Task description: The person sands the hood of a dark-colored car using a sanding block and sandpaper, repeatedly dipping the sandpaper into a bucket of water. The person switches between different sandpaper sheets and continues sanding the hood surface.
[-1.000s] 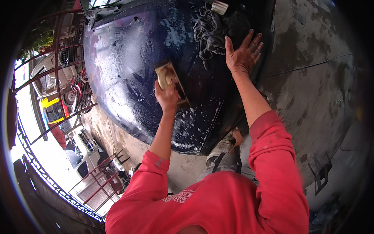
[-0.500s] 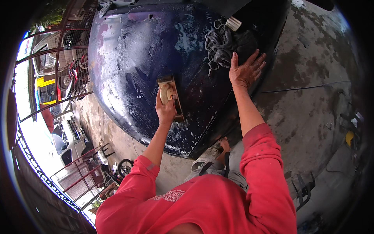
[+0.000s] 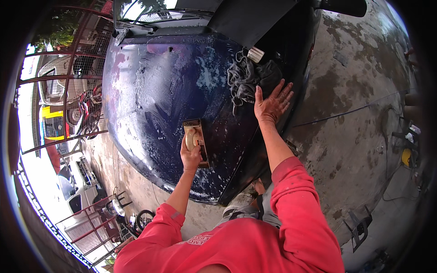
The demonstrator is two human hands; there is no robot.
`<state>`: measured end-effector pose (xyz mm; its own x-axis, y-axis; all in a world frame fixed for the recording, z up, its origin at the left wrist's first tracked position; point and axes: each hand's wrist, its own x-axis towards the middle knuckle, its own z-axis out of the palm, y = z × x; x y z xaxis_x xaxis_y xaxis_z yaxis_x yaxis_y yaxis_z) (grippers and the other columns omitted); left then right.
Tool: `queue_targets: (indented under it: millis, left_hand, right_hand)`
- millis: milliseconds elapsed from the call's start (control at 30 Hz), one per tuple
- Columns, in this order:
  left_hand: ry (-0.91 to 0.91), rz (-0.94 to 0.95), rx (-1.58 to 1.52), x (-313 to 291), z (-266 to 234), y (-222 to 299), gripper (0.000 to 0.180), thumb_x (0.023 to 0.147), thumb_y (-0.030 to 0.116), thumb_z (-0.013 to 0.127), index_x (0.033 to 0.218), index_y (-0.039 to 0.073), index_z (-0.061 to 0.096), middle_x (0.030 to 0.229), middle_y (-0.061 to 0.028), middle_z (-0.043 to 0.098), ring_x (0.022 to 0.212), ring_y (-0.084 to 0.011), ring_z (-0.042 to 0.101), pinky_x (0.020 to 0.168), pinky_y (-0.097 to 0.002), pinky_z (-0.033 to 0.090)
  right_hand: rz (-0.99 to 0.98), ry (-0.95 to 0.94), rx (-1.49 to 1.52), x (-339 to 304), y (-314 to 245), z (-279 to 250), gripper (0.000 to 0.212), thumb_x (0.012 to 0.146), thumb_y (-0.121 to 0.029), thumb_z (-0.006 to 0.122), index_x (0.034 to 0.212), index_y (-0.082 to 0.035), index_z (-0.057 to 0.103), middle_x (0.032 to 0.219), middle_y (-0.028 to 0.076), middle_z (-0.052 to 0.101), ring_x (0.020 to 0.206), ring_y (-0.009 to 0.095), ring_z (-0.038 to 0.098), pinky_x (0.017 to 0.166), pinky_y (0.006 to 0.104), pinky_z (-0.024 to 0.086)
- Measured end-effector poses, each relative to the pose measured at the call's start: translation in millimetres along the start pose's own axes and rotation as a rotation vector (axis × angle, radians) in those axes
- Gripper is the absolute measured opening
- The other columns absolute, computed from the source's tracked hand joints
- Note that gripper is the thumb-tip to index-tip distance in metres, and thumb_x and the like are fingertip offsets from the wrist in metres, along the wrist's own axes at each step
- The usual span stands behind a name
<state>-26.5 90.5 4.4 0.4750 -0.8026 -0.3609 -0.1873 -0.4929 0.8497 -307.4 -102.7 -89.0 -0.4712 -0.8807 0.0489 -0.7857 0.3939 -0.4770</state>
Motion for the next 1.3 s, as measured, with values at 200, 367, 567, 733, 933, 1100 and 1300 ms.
queue_targets:
  millis: [200,367,567,733,933,1100,1300]
  left_hand:
    - [0.132,0.412,0.133,153.7,158.4,119.5,0.062,0.093,0.017,0.074,0.152,0.003,0.059,0.118,-0.0260,0.078,0.091,-0.0410,0.079,0.080,-0.0474,0.063]
    - [0.059,0.228,0.130,129.9,134.4,101.5,0.064,0.094,0.024,0.079,0.152,0.006,0.059,0.110,-0.0293,0.078,0.089,-0.0464,0.078,0.081,-0.0520,0.063]
    - [0.284,-0.096,-0.196,-6.2,14.7,-1.6,0.066,0.094,0.002,0.066,0.159,0.009,0.052,0.094,-0.0101,0.070,0.050,-0.0124,0.056,0.045,-0.0295,0.049]
    - [0.167,0.183,-0.089,124.3,136.1,108.7,0.061,0.095,0.014,0.077,0.151,0.002,0.057,0.102,-0.0171,0.074,0.061,-0.0235,0.070,0.049,-0.0369,0.057]
    - [0.067,0.168,0.026,133.7,122.2,113.8,0.072,0.095,0.014,0.076,0.161,0.009,0.049,0.120,-0.0238,0.076,0.087,-0.0335,0.080,0.063,-0.0421,0.067]
    - [0.204,-0.078,-0.198,11.4,-3.8,12.6,0.071,0.096,0.010,0.076,0.163,0.008,0.049,0.120,-0.0150,0.076,0.060,-0.0151,0.067,0.050,-0.0302,0.054]
    - [0.293,0.527,0.075,158.5,131.5,100.6,0.062,0.093,0.022,0.079,0.149,0.004,0.061,0.126,-0.0307,0.075,0.117,-0.0508,0.073,0.102,-0.0508,0.058]
  right_hand:
    - [0.002,-0.040,0.022,-1.7,7.6,3.0,0.107,0.104,-0.085,0.041,0.180,-0.015,0.011,0.185,0.023,0.011,0.167,0.050,0.022,0.128,0.0654,0.034]
    - [-0.007,-0.037,0.017,-0.5,3.7,-2.8,0.107,0.104,-0.084,0.039,0.180,-0.014,0.012,0.185,0.024,0.011,0.167,0.050,0.021,0.128,0.0648,0.034]
    - [-0.017,0.005,0.013,-2.0,3.9,2.9,0.108,0.103,-0.084,0.042,0.180,-0.014,0.013,0.185,0.024,0.012,0.167,0.050,0.023,0.128,0.0648,0.034]
    - [-0.104,0.091,0.093,-1.0,13.9,10.1,0.108,0.104,-0.085,0.041,0.179,-0.013,0.015,0.184,0.025,0.013,0.167,0.051,0.023,0.130,0.0619,0.032]
    - [-0.053,0.030,0.102,2.1,9.7,4.2,0.109,0.103,-0.086,0.040,0.179,-0.012,0.017,0.184,0.025,0.014,0.166,0.051,0.024,0.131,0.0609,0.031]
    - [-0.046,0.037,0.084,1.2,9.1,6.0,0.106,0.104,-0.083,0.043,0.179,-0.011,0.019,0.183,0.026,0.017,0.165,0.052,0.025,0.130,0.0614,0.031]
    - [-0.113,0.069,0.107,4.3,18.3,12.1,0.107,0.105,-0.081,0.043,0.177,-0.006,0.020,0.181,0.031,0.018,0.165,0.053,0.025,0.132,0.0599,0.029]
